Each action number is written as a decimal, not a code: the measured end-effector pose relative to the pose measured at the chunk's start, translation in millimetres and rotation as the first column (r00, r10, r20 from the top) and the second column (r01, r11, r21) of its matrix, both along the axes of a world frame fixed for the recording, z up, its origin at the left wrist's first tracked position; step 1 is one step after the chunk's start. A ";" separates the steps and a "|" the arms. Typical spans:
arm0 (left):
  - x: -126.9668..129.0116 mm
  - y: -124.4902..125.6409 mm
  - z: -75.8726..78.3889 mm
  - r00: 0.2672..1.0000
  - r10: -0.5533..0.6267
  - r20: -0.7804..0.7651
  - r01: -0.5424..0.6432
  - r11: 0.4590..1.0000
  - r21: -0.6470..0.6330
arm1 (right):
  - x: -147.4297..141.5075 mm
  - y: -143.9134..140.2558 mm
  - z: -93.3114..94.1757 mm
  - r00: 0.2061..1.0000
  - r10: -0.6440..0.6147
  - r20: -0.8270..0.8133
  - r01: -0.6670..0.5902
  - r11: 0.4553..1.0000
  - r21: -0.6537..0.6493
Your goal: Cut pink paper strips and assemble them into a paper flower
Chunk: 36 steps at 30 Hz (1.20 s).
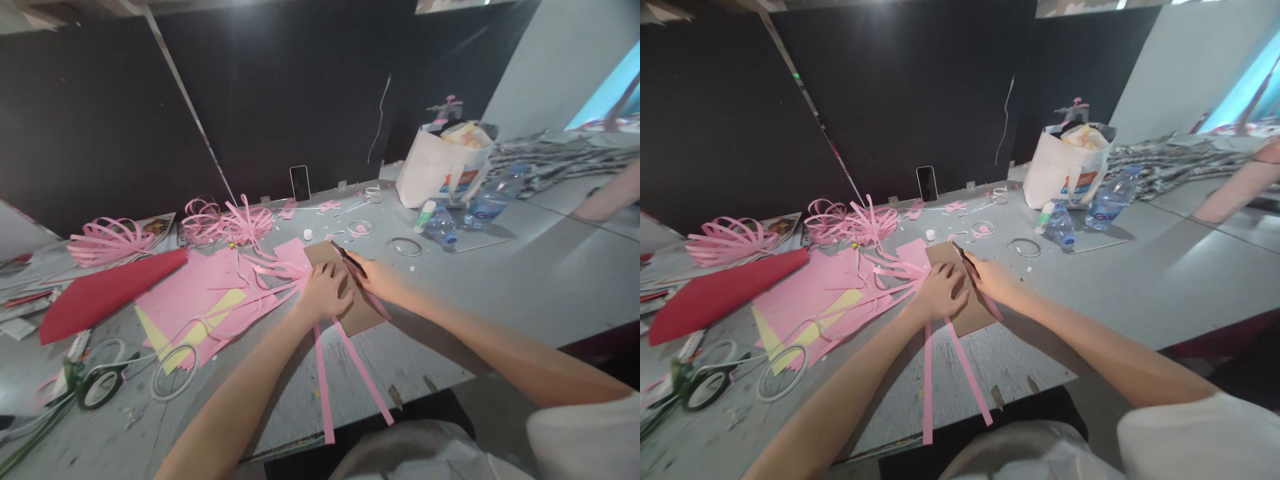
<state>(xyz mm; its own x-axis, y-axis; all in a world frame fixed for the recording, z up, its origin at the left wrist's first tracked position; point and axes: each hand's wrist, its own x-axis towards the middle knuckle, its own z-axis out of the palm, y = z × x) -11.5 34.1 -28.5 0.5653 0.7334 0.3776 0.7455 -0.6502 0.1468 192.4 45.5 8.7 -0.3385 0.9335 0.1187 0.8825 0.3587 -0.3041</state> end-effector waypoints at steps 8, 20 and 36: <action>1.5 -1.7 0.6 1.000 0.019 0.023 -0.019 1.000 0.010 | 4.9 -11.1 6.3 1.000 0.018 0.020 -0.019 1.000 0.013; 0.8 0.4 0.0 1.000 0.001 0.025 -0.001 1.000 0.012 | 4.8 -18.9 -4.2 0.996 -0.034 0.082 0.031 0.999 0.039; 1.8 0.7 -0.1 0.999 0.034 0.019 -0.034 0.999 -0.030 | 14.4 -57.9 6.2 0.990 -0.042 0.134 0.033 0.998 0.062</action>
